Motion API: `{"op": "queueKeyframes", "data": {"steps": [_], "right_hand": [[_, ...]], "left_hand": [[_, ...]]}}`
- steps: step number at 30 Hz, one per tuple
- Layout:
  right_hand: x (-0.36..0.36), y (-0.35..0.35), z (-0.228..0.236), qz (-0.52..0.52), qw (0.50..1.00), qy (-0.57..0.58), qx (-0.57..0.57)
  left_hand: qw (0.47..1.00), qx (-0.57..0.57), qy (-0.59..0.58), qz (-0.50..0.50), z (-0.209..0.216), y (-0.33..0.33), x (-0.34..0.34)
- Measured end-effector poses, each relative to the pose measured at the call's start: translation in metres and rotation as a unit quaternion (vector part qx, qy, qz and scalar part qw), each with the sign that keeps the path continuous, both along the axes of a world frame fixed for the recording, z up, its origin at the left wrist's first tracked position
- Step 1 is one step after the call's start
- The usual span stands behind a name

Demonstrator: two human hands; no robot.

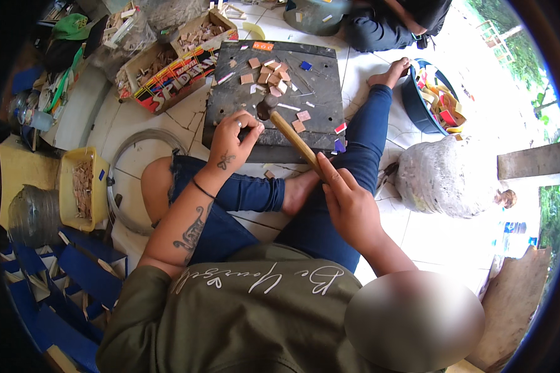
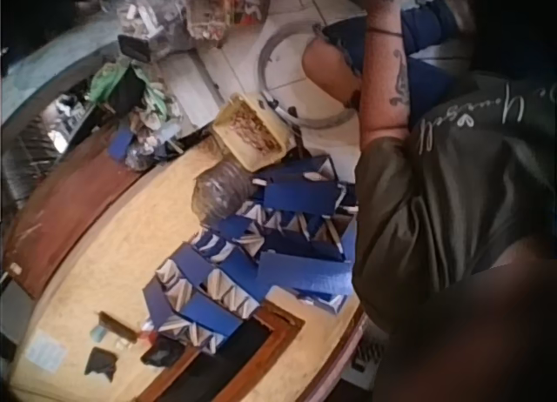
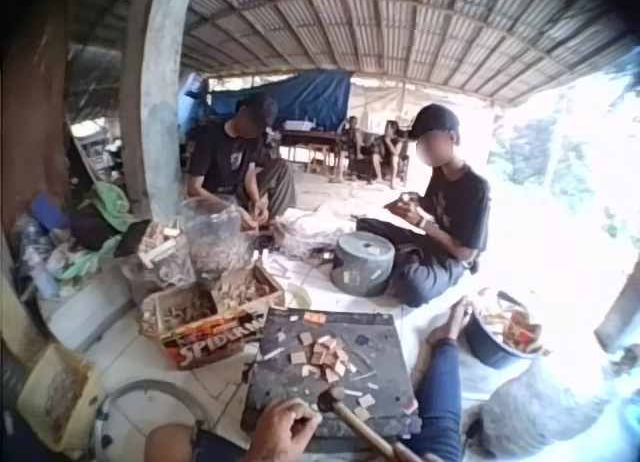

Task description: The person sits on the floor and uses a hammer to drive small metal pins into wooden blocks placed on a work surface. They repeatedly pick up a block, position a pin, and strike it with the hammer, then set the finished piece aside.

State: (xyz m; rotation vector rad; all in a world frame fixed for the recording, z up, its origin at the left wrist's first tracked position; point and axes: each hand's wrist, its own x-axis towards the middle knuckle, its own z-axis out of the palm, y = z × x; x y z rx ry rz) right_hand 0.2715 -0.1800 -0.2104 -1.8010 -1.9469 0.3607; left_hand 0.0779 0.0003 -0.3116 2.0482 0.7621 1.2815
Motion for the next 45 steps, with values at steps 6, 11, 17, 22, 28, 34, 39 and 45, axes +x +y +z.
{"op": "queueKeyframes", "data": {"steps": [6,11,17,22,28,34,39,45], "right_hand": [[0.004,-0.002,0.001,0.001,0.998,0.016,-0.053],[0.02,0.024,-0.016,-0.064,0.993,0.078,0.06],[0.043,0.071,-0.064,-0.203,0.972,-0.103,0.05],[0.038,0.081,-0.069,-0.211,0.959,-0.16,0.104],[0.004,0.079,-0.024,0.019,0.983,0.128,0.133],[-0.023,0.09,-0.019,0.044,0.954,0.296,-0.012],[-0.027,0.089,-0.03,0.051,0.865,0.493,-0.084],[-0.025,0.087,-0.035,0.073,0.826,0.551,-0.098]], "left_hand": [[1.0,0.012,-0.01,-0.002,-0.001,0.001,0.001],[1.0,0.004,0.024,0.009,0.006,-0.003,0.0],[0.998,-0.058,0.03,-0.008,0.017,-0.009,-0.004],[0.985,-0.168,0.011,-0.042,0.031,-0.032,-0.01],[0.986,-0.107,0.095,-0.092,0.047,-0.056,-0.007],[0.987,-0.073,0.12,-0.079,0.06,-0.061,-0.014],[0.982,-0.123,0.11,-0.093,0.064,-0.059,-0.024],[0.882,-0.397,-0.123,-0.221,0.045,-0.067,-0.016]]}}
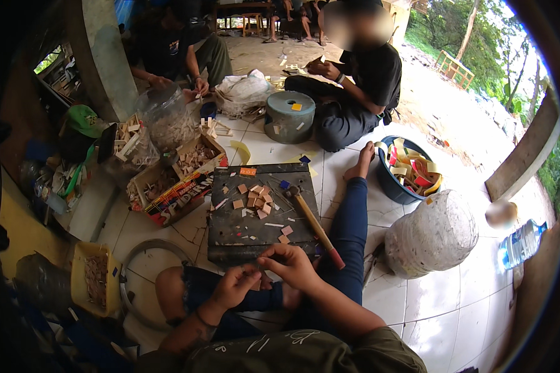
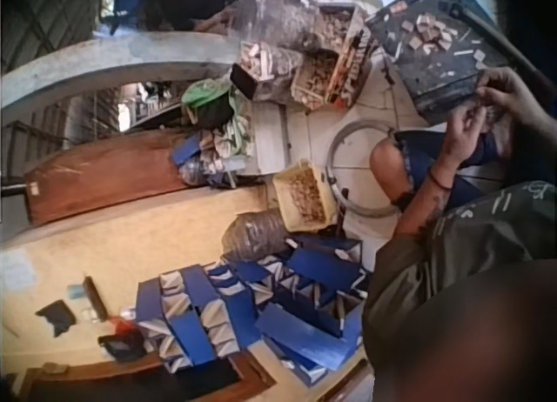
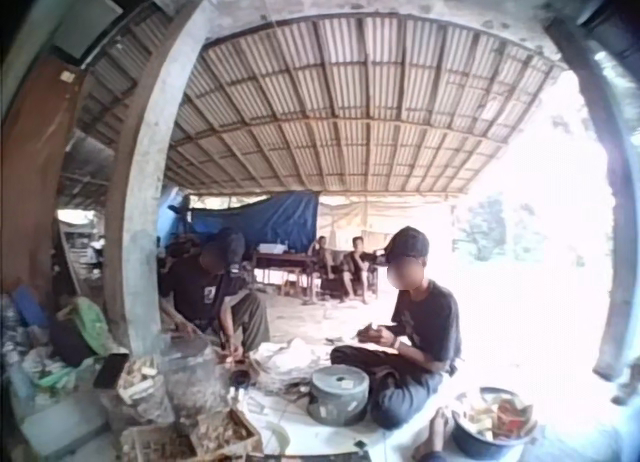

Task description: The person sits on the floor and uses a hammer to drive small metal pins into wooden blocks placed on a work surface. They repeatedly pick up a block, position a pin, and strike it with the hammer, then set the finished piece aside.

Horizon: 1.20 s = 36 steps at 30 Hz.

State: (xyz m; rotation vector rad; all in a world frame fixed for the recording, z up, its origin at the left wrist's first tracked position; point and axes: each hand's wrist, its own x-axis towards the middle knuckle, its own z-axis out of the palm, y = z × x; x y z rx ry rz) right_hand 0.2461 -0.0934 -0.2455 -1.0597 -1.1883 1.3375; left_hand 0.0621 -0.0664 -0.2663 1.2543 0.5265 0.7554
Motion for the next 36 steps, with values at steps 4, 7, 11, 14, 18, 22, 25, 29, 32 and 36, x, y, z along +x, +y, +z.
{"op": "queueKeyframes", "data": {"steps": [4,7,11,14,18,22,25,29,32,36], "right_hand": [[-0.002,-0.003,0.002,-0.008,1.0,0.004,0.014],[-0.002,-0.004,0.003,-0.018,0.999,-0.045,0.018],[0.0,-0.005,0.005,0.0,0.996,-0.09,-0.002],[0.001,-0.005,0.005,0.017,0.996,-0.081,-0.024],[0.003,-0.006,0.007,0.037,0.995,-0.083,-0.036],[0.002,-0.009,0.006,0.037,0.997,-0.062,-0.024],[0.0,-0.011,0.004,0.031,0.997,-0.045,-0.05],[-0.001,-0.011,0.001,0.044,0.997,-0.027,-0.051],[-0.002,-0.01,0.001,0.036,0.998,-0.037,-0.042],[-0.001,-0.008,0.004,0.022,0.995,-0.1,-0.011]], "left_hand": [[0.997,-0.064,0.0,-0.049,-0.011,0.0,-0.001],[0.998,-0.035,0.023,-0.041,-0.014,0.0,-0.004],[0.998,-0.03,0.031,-0.039,-0.013,0.0,-0.007],[0.998,-0.027,0.047,-0.043,-0.011,-0.001,-0.009],[0.996,-0.028,0.059,-0.065,-0.009,0.001,-0.011],[0.994,-0.041,0.034,-0.091,-0.009,0.004,-0.011],[0.992,-0.052,0.002,-0.114,-0.012,0.006,-0.011],[0.989,-0.056,-0.022,-0.134,-0.016,0.007,-0.012],[0.99,-0.045,-0.017,-0.131,-0.02,0.009,-0.013],[0.99,-0.037,-0.009,-0.135,-0.024,0.015,-0.012]]}}
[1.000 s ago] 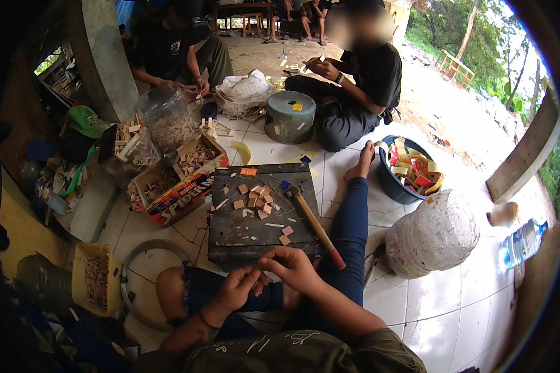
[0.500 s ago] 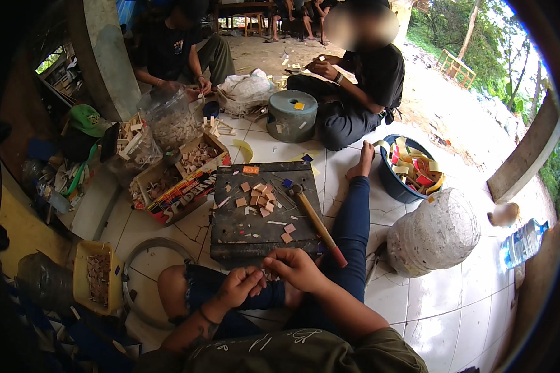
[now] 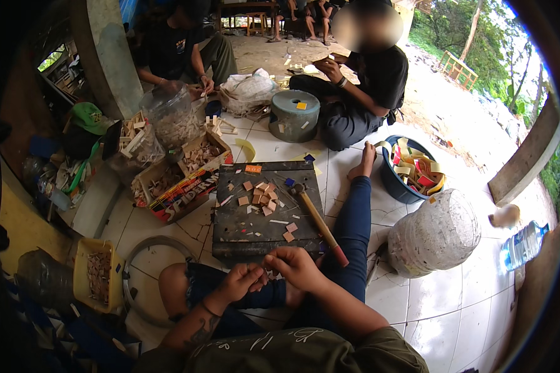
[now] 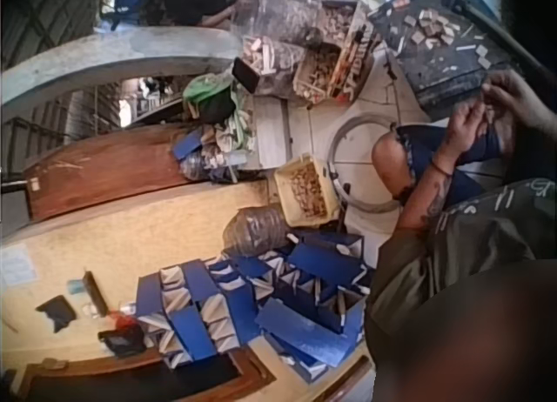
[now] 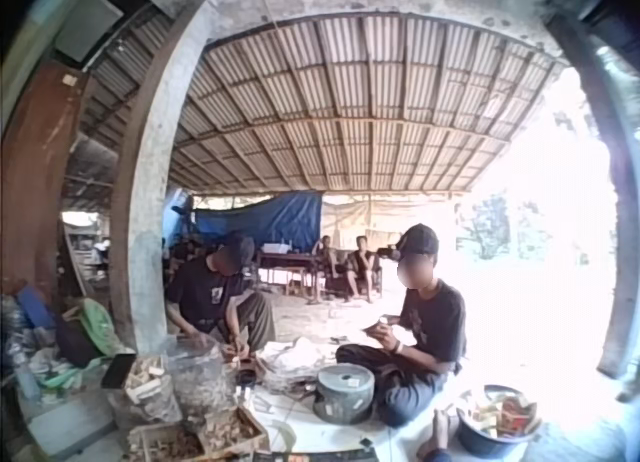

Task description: The person sits on the floor and uses a hammer to drive small metal pins into wooden blocks placed on a work surface. They repeatedly pick up a block, position a pin, and strike it with the hammer, then set the finished piece aside.

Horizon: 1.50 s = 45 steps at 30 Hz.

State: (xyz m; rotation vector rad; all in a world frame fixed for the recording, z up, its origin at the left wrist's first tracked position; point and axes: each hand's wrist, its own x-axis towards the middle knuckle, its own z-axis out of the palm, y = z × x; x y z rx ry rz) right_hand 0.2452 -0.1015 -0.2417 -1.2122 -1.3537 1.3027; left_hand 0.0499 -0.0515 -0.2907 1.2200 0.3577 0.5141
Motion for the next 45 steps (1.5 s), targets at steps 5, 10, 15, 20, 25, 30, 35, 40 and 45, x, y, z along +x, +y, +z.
{"op": "queueKeyframes", "data": {"steps": [5,10,15,20,25,30,35,40,45], "right_hand": [[0.005,0.005,0.004,-0.016,0.998,-0.051,0.013],[0.013,0.017,0.011,-0.096,0.948,-0.261,0.155],[0.018,0.021,0.013,-0.093,0.942,-0.274,0.173],[0.024,0.015,0.003,-0.166,0.927,-0.293,0.166],[0.058,-0.002,-0.011,-0.245,0.762,-0.583,0.14],[0.079,-0.017,-0.032,-0.213,0.844,-0.493,0.013],[0.08,-0.027,-0.033,-0.2,0.888,-0.41,0.065],[0.064,-0.047,-0.001,-0.164,0.966,-0.201,-0.017],[0.04,-0.059,0.028,-0.136,0.974,-0.159,-0.086]], "left_hand": [[1.0,0.014,0.004,0.002,0.001,0.003,0.004],[0.979,0.166,0.036,0.113,0.016,0.012,0.01],[0.9,0.406,0.106,0.118,0.031,0.032,0.007],[0.913,0.358,0.116,0.16,0.02,0.035,0.013],[0.873,0.343,0.114,0.327,-0.004,0.048,0.024],[0.789,0.455,0.19,0.367,-0.014,0.05,0.024],[0.744,0.495,0.176,0.412,-0.017,0.05,0.031],[0.75,0.485,0.18,0.413,-0.019,0.058,0.03],[0.771,0.45,0.152,0.424,-0.018,0.056,0.033]]}}
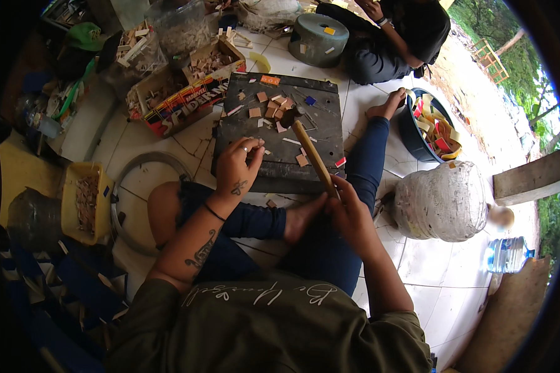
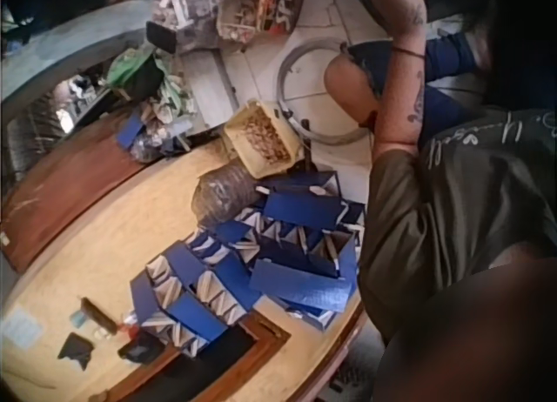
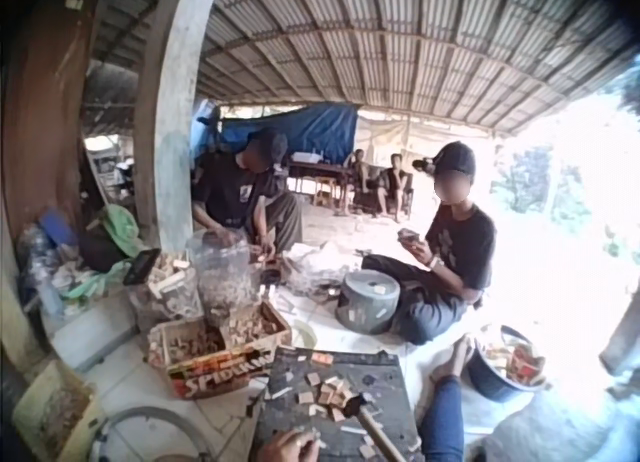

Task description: The person sits on the floor and uses a hammer to drive small metal pins into wooden blocks placed on a work surface. They repeatedly pick up a block, position a pin, and strike it with the hammer, then set the finished piece aside.

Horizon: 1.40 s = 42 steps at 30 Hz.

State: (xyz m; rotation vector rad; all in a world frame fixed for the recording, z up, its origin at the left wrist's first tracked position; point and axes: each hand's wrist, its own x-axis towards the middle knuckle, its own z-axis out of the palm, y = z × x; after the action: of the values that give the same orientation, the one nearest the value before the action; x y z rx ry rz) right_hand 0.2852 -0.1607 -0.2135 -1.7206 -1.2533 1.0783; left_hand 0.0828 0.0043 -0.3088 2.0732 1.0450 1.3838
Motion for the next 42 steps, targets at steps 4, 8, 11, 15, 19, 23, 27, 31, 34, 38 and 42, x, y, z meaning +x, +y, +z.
{"op": "queueKeyframes", "data": {"steps": [4,8,11,15,19,23,27,31,34,38,42], "right_hand": [[-0.009,-0.005,0.012,0.045,0.981,-0.186,-0.016],[-0.015,-0.005,0.017,0.075,0.963,-0.247,0.072],[-0.018,-0.007,0.021,0.092,0.94,-0.301,0.129],[-0.021,-0.004,0.023,0.106,0.927,-0.324,0.155],[-0.021,-0.001,0.024,0.117,0.924,-0.336,0.141],[-0.019,-0.001,0.025,0.117,0.925,-0.332,0.14],[-0.016,0.003,0.022,0.1,0.927,-0.327,0.156],[-0.016,0.001,0.018,0.101,0.93,-0.315,0.162],[-0.014,0.003,0.015,0.095,0.934,-0.307,0.158],[-0.012,0.001,0.014,0.106,0.939,-0.293,0.144],[-0.012,0.0,0.015,0.091,0.929,-0.309,0.184]], "left_hand": [[0.999,-0.018,0.039,-0.001,0.003,-0.002,-0.001],[0.999,0.007,0.046,0.004,0.004,-0.001,0.0],[0.998,0.013,0.054,0.005,0.003,-0.002,0.0],[0.998,-0.002,0.07,0.0,0.004,-0.002,0.0],[0.997,-0.011,0.075,-0.014,0.006,0.0,-0.001],[0.997,-0.003,0.071,-0.011,0.006,0.0,-0.001],[0.996,-0.012,0.091,-0.02,0.007,0.0,-0.001],[0.997,-0.002,0.076,-0.012,0.006,0.0,-0.002],[0.996,0.001,0.083,-0.018,0.006,0.004,-0.001],[0.997,-0.006,0.072,-0.016,0.004,0.001,-0.001],[0.998,-0.001,0.065,-0.021,0.004,0.002,-0.001]]}}
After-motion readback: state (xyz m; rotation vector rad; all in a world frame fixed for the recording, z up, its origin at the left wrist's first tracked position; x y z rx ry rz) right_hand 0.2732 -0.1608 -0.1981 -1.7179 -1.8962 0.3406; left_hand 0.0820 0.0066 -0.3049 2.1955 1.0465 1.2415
